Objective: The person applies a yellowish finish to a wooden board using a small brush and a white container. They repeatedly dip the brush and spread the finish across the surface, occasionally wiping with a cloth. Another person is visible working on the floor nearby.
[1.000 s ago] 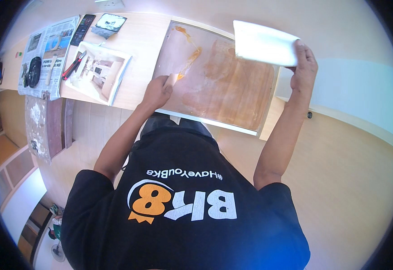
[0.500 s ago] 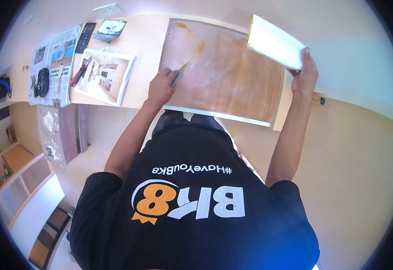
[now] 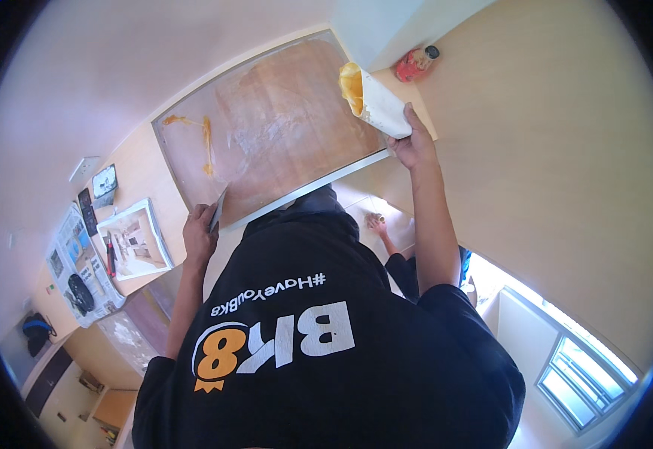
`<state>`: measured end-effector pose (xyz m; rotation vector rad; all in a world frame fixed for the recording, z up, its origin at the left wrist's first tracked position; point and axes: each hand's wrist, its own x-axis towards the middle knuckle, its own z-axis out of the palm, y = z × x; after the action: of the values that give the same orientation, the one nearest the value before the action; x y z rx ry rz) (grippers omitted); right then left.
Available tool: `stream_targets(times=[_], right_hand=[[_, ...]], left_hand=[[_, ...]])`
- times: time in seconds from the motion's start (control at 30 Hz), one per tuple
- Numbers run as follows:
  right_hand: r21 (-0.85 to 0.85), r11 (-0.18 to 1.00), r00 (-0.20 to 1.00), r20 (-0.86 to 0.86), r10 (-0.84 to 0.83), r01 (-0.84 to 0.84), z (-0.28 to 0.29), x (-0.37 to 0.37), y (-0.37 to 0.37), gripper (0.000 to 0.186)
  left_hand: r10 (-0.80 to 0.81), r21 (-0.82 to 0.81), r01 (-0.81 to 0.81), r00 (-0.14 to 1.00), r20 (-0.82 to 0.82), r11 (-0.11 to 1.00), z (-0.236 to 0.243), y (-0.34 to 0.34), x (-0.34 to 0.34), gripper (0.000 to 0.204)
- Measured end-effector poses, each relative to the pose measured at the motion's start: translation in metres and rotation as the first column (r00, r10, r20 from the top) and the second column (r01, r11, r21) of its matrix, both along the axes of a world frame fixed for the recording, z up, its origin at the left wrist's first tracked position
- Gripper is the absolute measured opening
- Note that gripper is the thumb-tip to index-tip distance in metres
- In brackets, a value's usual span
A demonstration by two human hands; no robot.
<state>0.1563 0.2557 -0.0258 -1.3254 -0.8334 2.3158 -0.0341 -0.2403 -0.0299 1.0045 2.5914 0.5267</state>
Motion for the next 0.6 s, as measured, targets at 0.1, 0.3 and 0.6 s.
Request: stream_targets(times=[0.1, 0.3, 0.6], right_hand=[[0.027, 0.997, 0.998, -0.001, -0.069, 0.069, 0.003, -0.001, 0.006, 0.034], [0.438, 0.889, 0.991, 0.054, 0.123, -0.135, 0.042, -0.041, 0.015, 0.042], [0.906, 0.156, 0.896, 0.416, -0.154, -0.394, 0.072, -0.123, 0.027, 0.048]], left_hand=[[0.044, 0.127, -0.042, 0.999, -0.016, 0.991, 0.014, 0.007, -0.008, 0.037], [0.275, 0.340, -0.269, 0.961, 0.031, 0.901, 0.023, 0.019, -0.025, 0.023], [0.422, 0.480, -0.429, 0.897, 0.129, 0.765, 0.009, 0.019, -0.007, 0.024]])
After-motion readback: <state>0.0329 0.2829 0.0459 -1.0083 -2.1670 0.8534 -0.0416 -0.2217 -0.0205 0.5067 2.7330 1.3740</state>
